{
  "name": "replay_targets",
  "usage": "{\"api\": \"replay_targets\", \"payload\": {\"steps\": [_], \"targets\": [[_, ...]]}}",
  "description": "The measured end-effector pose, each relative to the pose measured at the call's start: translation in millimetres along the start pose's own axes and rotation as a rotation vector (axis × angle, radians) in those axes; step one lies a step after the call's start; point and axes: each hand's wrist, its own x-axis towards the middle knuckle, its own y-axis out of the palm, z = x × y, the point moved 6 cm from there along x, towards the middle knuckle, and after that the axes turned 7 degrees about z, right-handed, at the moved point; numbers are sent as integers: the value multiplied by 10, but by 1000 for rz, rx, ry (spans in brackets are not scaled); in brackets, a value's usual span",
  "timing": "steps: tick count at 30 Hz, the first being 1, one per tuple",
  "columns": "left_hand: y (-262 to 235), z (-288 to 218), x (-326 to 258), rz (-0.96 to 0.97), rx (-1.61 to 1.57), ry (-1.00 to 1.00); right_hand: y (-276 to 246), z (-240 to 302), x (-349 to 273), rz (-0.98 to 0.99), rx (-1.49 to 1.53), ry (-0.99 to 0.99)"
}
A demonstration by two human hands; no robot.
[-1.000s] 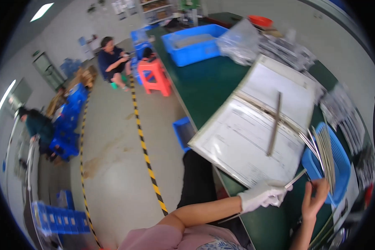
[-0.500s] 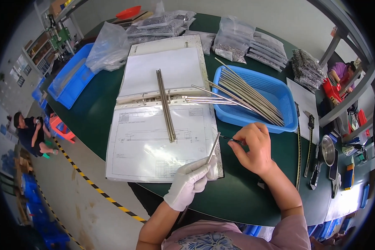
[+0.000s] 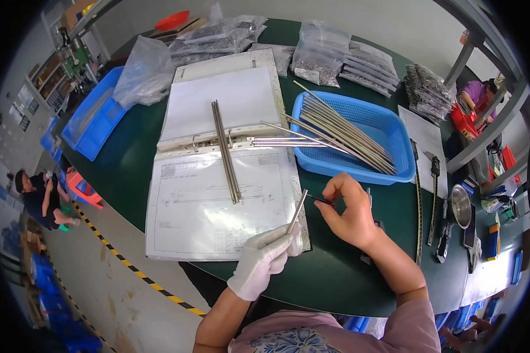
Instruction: The worker is measuring the thickness and length of metal rods using a micrometer and comparing the results against a technical specification sheet.
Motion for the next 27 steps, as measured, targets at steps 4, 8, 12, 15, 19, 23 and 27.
{"api": "replay_targets", "payload": {"steps": [4,8,12,15,19,23,27], "targets": [[-16,9,-21,-16,7,-9,51,-91,-27,71,181,133],[0,9,-20,-13,33,-8,174,-119,-47,187,267,102],[7,-9,-17,-5,24,-7,61,-149,-38,110,368,221],[18,1,-11,-4,32,-16,165,-175,-53,234,423,170],[-4,19,-6,9,16,-15,148,-186,-50,110,553,248],[20,-3,-16,-3,31,-7,172,-160,-46,242,571,230],[21,16,-20,-6,37,-27,172,-142,-50,227,584,309]]}}
